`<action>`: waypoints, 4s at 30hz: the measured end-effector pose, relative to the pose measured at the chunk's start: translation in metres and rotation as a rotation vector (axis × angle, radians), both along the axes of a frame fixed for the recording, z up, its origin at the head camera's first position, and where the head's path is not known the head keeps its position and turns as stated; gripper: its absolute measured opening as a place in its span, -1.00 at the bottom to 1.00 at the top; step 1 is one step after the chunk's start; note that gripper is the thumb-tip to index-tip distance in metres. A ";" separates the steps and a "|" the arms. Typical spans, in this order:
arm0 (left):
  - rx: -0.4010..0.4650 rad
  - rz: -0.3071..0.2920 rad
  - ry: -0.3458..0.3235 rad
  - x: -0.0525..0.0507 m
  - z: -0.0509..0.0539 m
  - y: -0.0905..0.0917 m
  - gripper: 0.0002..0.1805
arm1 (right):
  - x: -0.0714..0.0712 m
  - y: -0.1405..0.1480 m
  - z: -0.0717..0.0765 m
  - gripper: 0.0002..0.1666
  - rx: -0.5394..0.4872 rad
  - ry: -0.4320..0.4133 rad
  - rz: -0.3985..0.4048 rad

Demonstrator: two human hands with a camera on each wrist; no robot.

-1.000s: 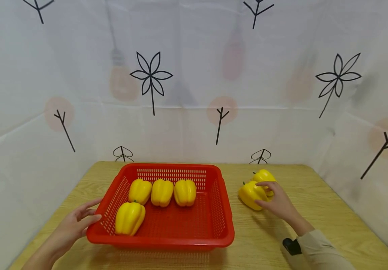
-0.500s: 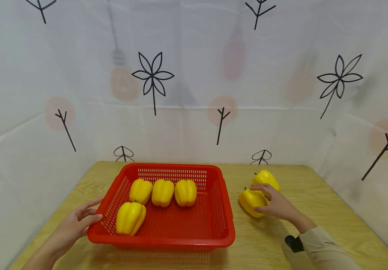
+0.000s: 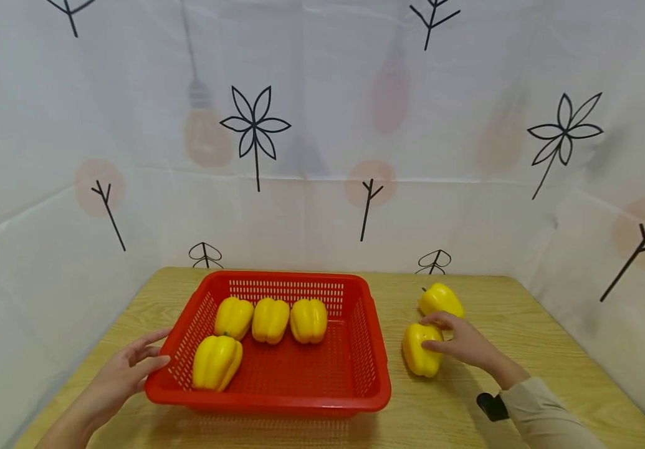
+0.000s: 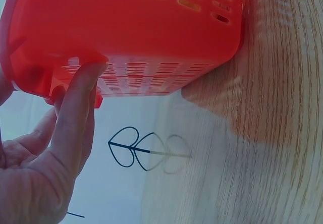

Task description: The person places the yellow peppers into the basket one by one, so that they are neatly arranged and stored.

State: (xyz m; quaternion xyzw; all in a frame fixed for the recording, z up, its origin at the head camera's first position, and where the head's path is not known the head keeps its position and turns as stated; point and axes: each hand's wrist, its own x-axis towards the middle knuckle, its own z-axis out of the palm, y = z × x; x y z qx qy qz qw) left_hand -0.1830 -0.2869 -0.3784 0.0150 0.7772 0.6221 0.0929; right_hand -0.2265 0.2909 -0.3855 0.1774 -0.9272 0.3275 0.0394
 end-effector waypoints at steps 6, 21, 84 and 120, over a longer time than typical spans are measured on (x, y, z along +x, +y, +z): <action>0.008 -0.010 0.001 0.000 0.001 0.000 -0.26 | 0.001 0.000 0.001 -0.52 0.003 -0.003 0.003; 0.011 -0.019 -0.002 0.000 0.001 0.000 -0.27 | 0.000 -0.001 0.016 -0.53 -0.011 0.089 0.002; -0.001 -0.006 -0.017 0.000 0.002 -0.003 -0.27 | -0.013 -0.094 0.089 -0.52 -0.146 0.083 0.214; 0.021 -0.062 0.020 0.000 0.002 -0.004 -0.37 | -0.024 -0.188 0.088 -0.55 -0.152 0.045 0.452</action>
